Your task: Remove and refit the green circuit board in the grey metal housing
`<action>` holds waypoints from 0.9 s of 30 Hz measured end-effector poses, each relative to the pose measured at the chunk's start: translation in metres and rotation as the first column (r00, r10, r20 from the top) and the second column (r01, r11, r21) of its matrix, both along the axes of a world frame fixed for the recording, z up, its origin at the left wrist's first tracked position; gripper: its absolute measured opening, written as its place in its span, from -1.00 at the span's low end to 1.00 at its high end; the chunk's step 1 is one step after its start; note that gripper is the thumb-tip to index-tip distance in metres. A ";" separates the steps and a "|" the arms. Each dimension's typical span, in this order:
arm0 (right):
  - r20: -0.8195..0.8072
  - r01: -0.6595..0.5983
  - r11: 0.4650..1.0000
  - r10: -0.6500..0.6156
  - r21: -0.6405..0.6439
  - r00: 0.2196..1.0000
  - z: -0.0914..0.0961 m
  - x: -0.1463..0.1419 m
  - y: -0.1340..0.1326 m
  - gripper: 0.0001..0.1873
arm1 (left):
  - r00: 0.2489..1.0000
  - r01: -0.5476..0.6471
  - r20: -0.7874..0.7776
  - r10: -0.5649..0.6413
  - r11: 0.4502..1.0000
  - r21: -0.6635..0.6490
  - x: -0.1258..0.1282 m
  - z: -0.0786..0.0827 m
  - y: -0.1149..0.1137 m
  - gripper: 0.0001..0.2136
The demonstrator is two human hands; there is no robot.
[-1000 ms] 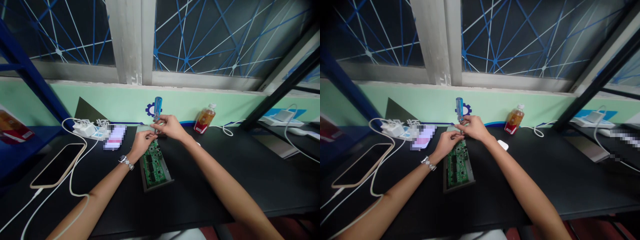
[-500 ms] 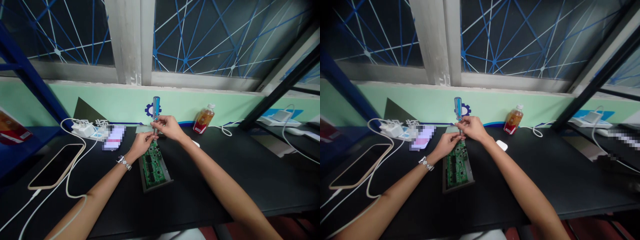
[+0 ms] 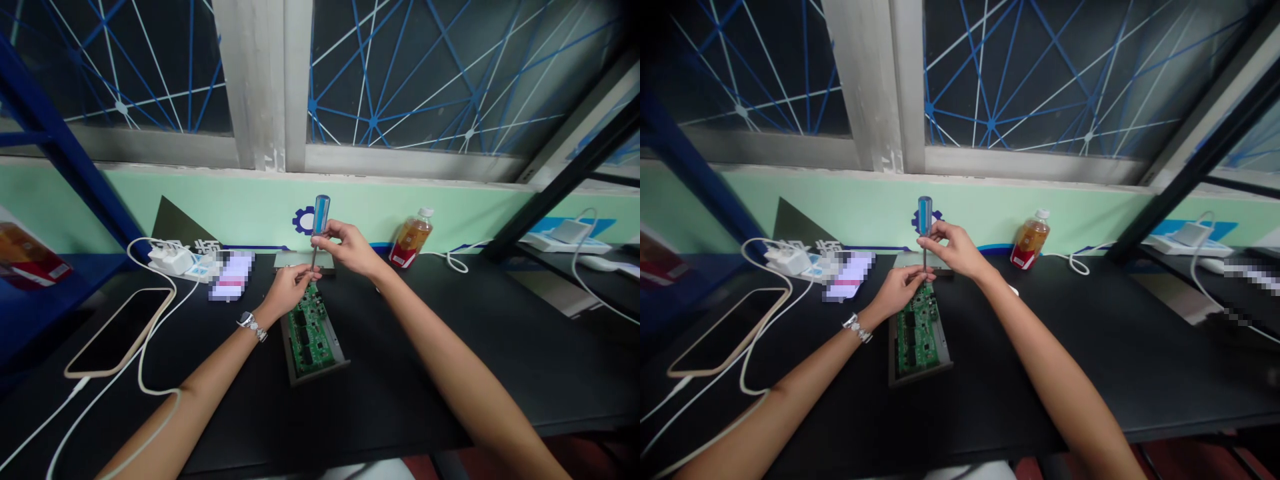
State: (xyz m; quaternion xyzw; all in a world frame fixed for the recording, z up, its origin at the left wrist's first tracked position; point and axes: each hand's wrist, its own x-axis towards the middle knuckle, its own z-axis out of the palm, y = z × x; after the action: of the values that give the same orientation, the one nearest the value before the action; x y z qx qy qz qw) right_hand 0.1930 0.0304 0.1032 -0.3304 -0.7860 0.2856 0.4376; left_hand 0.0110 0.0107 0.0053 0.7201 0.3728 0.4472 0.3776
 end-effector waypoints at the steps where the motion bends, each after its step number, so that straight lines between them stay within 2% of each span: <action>1: 0.002 0.016 0.999 -0.016 0.039 1.000 0.000 0.000 0.000 -0.70 | 1.000 -0.007 -0.005 0.007 1.000 0.009 0.000 0.001 -0.001 -0.72; 10: 0.129 0.223 0.947 -0.257 0.231 0.958 0.000 -0.006 -0.013 -0.62 | 0.989 -0.095 -0.102 0.107 0.989 0.114 0.004 0.011 -0.011 -0.75; 16: 0.128 0.398 0.870 -0.448 0.291 0.885 -0.003 -0.015 -0.016 -0.63 | 0.949 -0.143 -0.252 0.189 0.971 0.189 0.005 0.009 -0.014 -0.78; 21: 0.157 0.448 0.833 -0.515 0.324 0.843 -0.003 -0.020 -0.020 -0.64 | 0.919 -0.174 -0.317 0.234 0.962 0.209 0.005 0.009 -0.015 -0.80; 27: 0.154 0.465 0.819 -0.535 0.335 0.831 -0.004 -0.021 -0.021 -0.66 | 0.887 -0.178 -0.375 0.269 0.949 0.258 0.004 0.011 -0.018 -0.83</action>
State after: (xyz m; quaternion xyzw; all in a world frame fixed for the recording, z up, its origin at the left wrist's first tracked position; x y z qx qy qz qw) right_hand 0.1717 0.0095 0.0994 -0.4925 -0.7502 0.0021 0.4412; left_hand 0.0153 -0.0075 0.0166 0.7858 0.4728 0.3665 0.1569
